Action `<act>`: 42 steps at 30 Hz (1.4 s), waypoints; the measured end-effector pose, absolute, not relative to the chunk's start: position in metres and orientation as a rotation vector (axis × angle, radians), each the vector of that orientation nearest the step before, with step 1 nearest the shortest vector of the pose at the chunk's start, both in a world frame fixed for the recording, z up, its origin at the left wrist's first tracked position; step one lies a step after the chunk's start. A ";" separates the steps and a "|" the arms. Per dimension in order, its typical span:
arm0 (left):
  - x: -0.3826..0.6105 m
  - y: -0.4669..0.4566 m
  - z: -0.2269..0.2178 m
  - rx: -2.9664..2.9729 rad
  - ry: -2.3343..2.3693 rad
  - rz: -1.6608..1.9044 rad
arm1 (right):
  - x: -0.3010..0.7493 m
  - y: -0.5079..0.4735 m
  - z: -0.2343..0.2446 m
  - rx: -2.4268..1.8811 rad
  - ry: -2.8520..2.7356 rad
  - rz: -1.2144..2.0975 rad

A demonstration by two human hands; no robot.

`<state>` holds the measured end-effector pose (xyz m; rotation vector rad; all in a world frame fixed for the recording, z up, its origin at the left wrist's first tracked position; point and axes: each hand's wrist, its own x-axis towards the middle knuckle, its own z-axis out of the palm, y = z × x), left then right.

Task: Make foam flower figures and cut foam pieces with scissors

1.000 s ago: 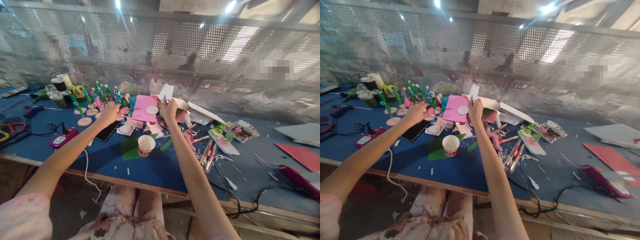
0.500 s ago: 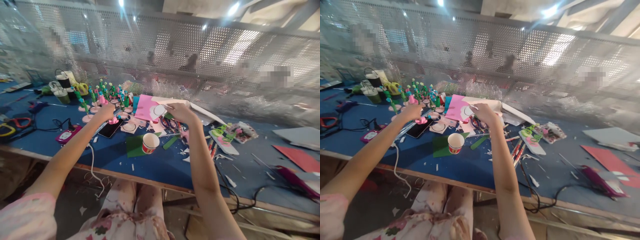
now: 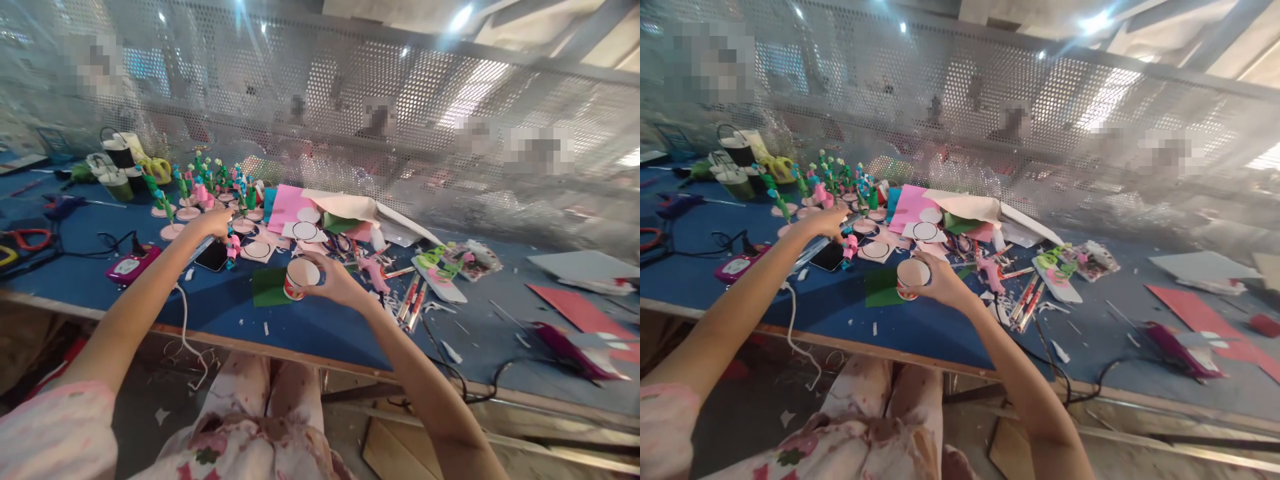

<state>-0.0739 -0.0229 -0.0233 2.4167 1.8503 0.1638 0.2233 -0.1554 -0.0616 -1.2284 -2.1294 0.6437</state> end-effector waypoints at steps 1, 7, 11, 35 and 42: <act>-0.074 -0.024 -0.022 2.405 1.891 0.115 | 0.223 -0.154 -0.061 -1.225 -2.111 0.656; -0.067 -0.036 -0.018 2.413 2.040 0.153 | 0.204 -0.137 -0.060 -1.239 -2.089 0.638; -0.063 -0.040 -0.013 2.369 2.026 0.441 | 0.186 -0.127 -0.066 -1.216 -2.137 0.614; 0.032 -0.070 -0.008 1.903 0.661 1.155 | 0.188 -0.115 -0.027 -1.336 -1.954 0.321; 0.021 -0.076 0.008 2.944 0.951 0.748 | 0.202 -0.107 -0.021 -1.283 -2.112 0.198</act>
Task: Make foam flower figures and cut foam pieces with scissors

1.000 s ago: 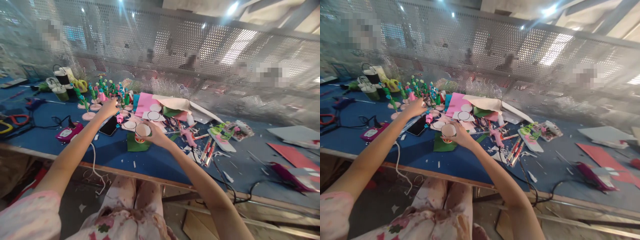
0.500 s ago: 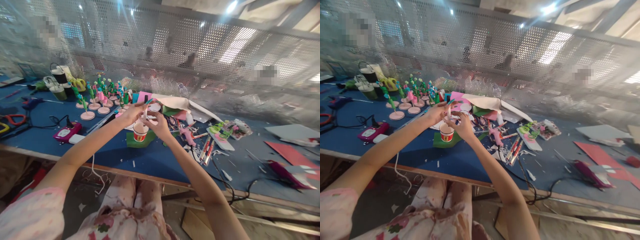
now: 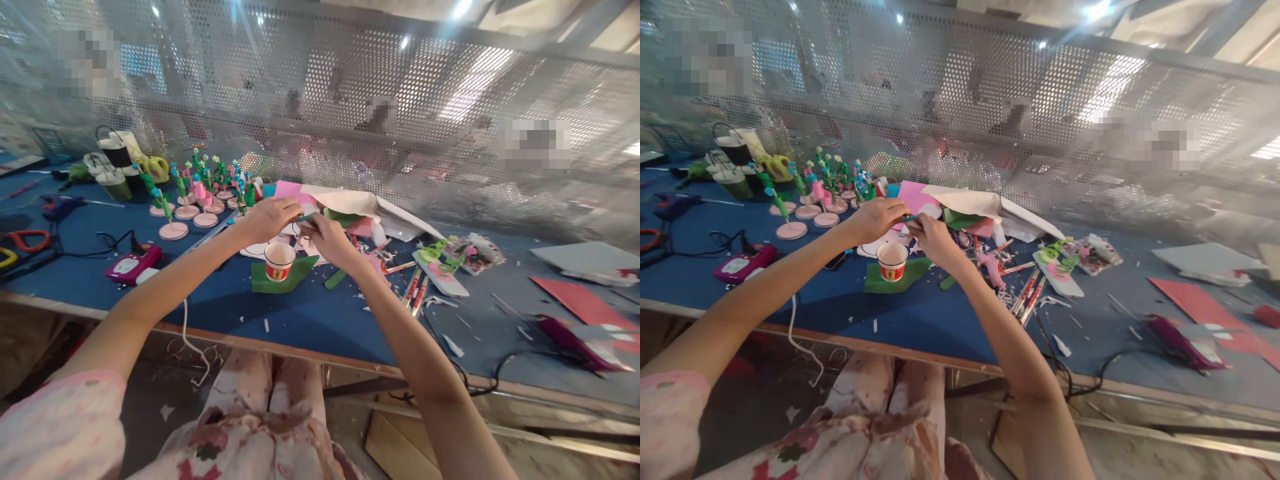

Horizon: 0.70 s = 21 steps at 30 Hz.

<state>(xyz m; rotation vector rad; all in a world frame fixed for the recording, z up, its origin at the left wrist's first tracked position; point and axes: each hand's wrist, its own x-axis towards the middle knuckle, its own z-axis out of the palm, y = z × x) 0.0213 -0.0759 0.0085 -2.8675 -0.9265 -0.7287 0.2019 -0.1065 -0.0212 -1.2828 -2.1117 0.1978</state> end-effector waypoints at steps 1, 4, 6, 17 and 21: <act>0.024 -0.078 0.010 -2.825 -0.927 -0.620 | 0.201 -0.107 -0.022 -1.275 -2.131 0.164; 0.022 -0.084 0.021 -2.744 -0.992 -0.408 | 0.208 -0.112 -0.023 -1.272 -2.194 0.034; 0.005 -0.084 0.034 -2.683 -1.175 -0.405 | 0.228 -0.119 -0.021 -1.342 -2.172 -0.065; -0.026 -0.085 -0.047 -3.298 -1.502 -1.133 | 0.273 -0.116 -0.068 -1.291 -1.754 0.596; -0.004 -0.092 -0.080 -3.507 -1.617 -1.468 | 0.238 -0.106 -0.085 -1.067 -1.638 0.781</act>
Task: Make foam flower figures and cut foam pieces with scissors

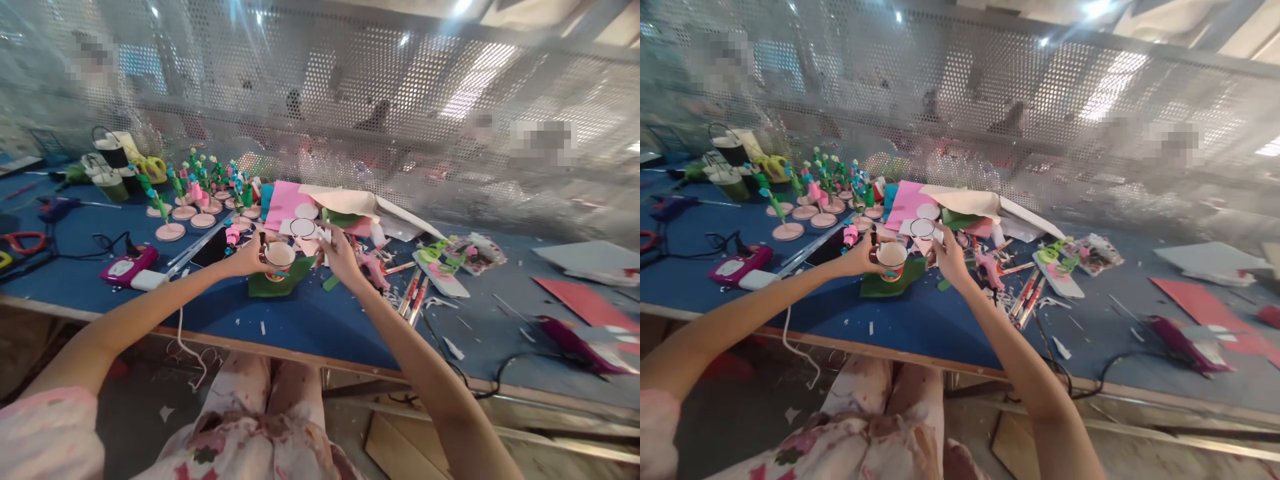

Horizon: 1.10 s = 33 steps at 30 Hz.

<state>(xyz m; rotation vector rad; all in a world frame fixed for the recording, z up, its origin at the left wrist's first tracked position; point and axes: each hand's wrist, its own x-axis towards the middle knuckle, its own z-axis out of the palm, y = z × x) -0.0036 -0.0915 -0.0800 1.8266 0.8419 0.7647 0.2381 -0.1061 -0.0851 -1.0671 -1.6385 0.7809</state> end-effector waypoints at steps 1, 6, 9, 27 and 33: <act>-0.002 -0.092 -0.084 1.783 0.825 0.766 | 0.233 -0.104 -0.089 -1.056 -1.621 0.791; -0.004 -0.092 -0.106 1.622 0.728 0.872 | 0.223 -0.096 -0.117 -0.941 -1.604 0.962; -0.006 -0.091 -0.121 1.523 0.707 0.982 | 0.229 -0.099 -0.128 -0.894 -1.649 1.095; -0.010 -0.053 -0.085 1.457 0.617 1.464 | 0.193 -0.136 -0.126 -1.650 -1.943 0.402; -0.014 -0.066 -0.101 1.513 0.759 1.155 | 0.194 -0.136 -0.131 -1.632 -1.932 0.353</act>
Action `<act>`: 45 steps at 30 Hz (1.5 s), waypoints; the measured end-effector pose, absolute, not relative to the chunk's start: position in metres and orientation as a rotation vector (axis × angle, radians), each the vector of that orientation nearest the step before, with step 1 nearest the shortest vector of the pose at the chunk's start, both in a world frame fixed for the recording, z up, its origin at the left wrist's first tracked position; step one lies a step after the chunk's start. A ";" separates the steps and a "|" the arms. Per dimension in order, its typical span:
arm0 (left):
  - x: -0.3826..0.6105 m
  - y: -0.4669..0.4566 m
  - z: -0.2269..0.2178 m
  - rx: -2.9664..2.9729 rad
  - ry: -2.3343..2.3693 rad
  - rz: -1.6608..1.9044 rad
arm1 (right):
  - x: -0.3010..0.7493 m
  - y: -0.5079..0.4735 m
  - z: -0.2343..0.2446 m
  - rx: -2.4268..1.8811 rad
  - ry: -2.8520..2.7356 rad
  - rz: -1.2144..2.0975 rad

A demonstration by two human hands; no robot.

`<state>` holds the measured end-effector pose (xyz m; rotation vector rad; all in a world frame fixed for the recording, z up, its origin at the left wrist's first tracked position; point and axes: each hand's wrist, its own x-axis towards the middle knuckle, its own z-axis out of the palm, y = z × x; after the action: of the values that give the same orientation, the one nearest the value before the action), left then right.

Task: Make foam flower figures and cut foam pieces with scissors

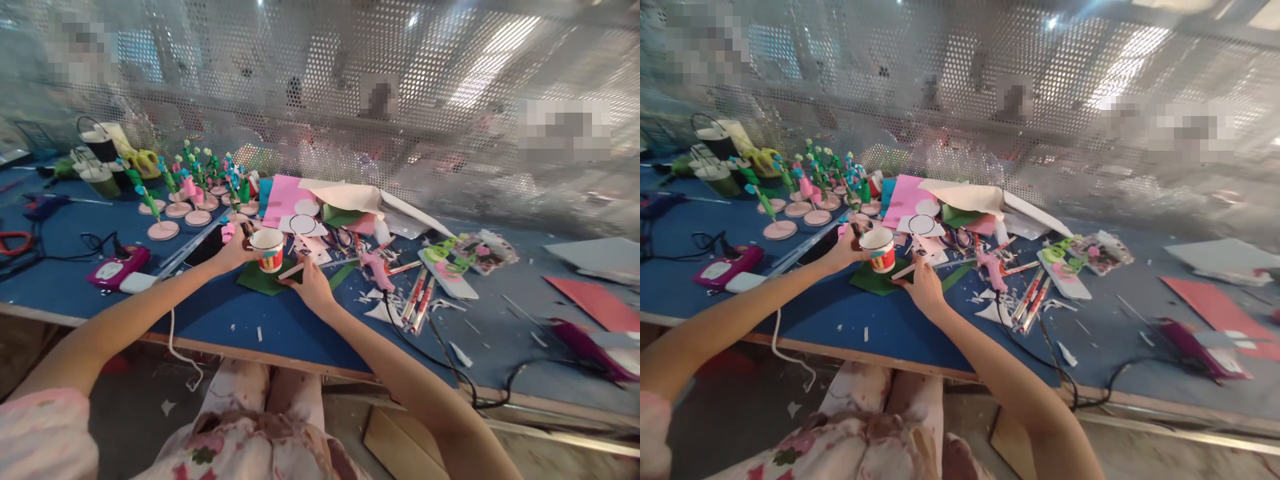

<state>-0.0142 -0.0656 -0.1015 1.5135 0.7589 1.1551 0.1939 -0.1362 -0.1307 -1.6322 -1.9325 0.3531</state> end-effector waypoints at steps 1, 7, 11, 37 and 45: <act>-0.014 -0.068 -0.103 1.533 0.765 1.087 | 0.194 -0.135 -0.132 -1.620 -1.930 0.346; -0.016 -0.071 -0.104 1.633 0.766 0.957 | 0.209 -0.130 -0.131 -1.517 -1.981 0.408; -0.017 -0.071 -0.107 1.631 0.751 0.909 | 0.228 -0.129 -0.121 -1.352 -1.837 0.316; -0.014 -0.068 -0.115 1.672 0.755 0.950 | 0.202 -0.150 -0.121 -0.730 -2.028 0.593; -0.011 -0.068 -0.115 1.586 0.704 0.954 | 0.196 -0.152 -0.121 -0.713 -2.096 0.560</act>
<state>-0.0108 -0.0677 -0.1145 1.5859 0.7041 0.9543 0.1963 -0.1517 -0.1210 -0.7131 -2.0955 0.5599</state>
